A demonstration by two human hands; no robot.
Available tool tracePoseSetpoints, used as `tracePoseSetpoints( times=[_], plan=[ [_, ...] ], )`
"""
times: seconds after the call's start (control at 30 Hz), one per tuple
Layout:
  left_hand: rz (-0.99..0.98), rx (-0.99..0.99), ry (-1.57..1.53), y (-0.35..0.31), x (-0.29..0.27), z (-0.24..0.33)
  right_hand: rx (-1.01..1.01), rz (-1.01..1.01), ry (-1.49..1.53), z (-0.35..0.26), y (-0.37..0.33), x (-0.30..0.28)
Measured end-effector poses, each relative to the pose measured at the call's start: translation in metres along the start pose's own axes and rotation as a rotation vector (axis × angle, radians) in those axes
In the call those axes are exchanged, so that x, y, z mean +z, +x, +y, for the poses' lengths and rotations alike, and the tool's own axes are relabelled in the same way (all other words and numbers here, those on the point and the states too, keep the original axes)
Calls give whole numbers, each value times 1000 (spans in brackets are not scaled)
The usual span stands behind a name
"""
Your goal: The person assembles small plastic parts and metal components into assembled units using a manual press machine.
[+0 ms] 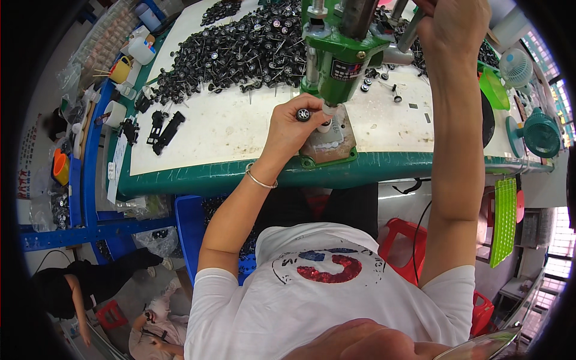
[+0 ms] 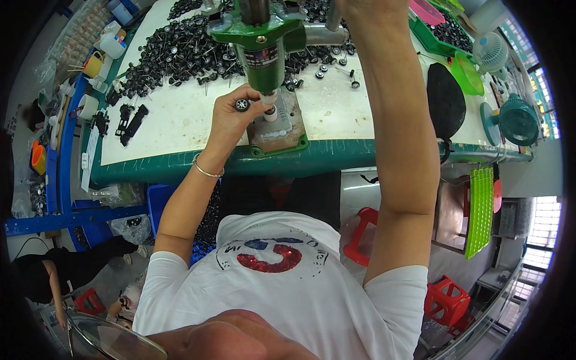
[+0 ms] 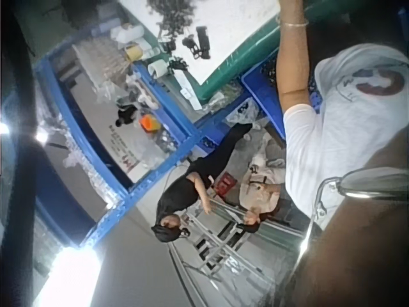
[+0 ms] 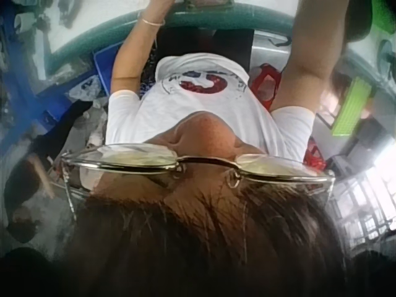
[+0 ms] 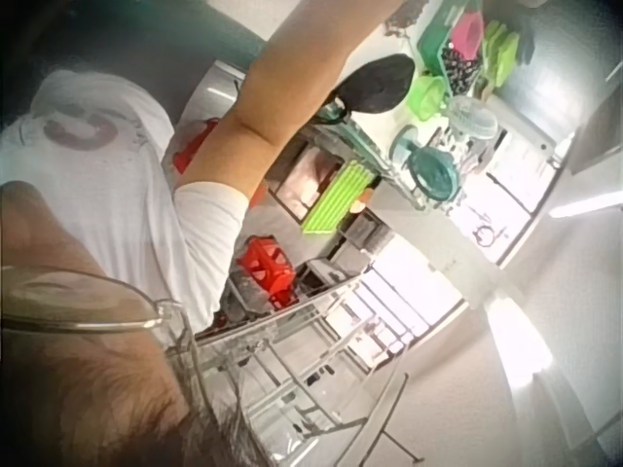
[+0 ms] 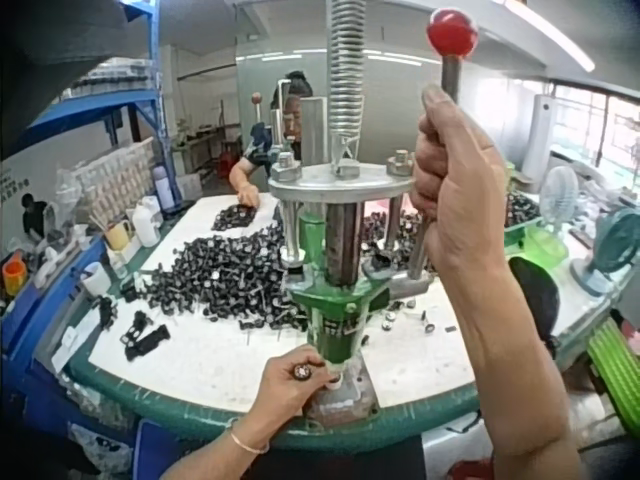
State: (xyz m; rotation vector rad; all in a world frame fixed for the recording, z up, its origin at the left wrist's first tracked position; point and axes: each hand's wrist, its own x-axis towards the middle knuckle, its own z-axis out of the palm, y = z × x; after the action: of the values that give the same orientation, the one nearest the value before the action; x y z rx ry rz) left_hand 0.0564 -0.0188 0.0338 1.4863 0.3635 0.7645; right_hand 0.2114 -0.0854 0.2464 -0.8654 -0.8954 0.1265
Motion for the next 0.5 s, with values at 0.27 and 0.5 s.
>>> tracePoseSetpoints(
  times=[0.27,0.5],
  plan=[
    [-1,-3,50,1,1,2,-121,-75,47,4,0,-8],
    [-2,-3,94,1,2,4,-215,-22,42,3,-10,-11]
  ],
)
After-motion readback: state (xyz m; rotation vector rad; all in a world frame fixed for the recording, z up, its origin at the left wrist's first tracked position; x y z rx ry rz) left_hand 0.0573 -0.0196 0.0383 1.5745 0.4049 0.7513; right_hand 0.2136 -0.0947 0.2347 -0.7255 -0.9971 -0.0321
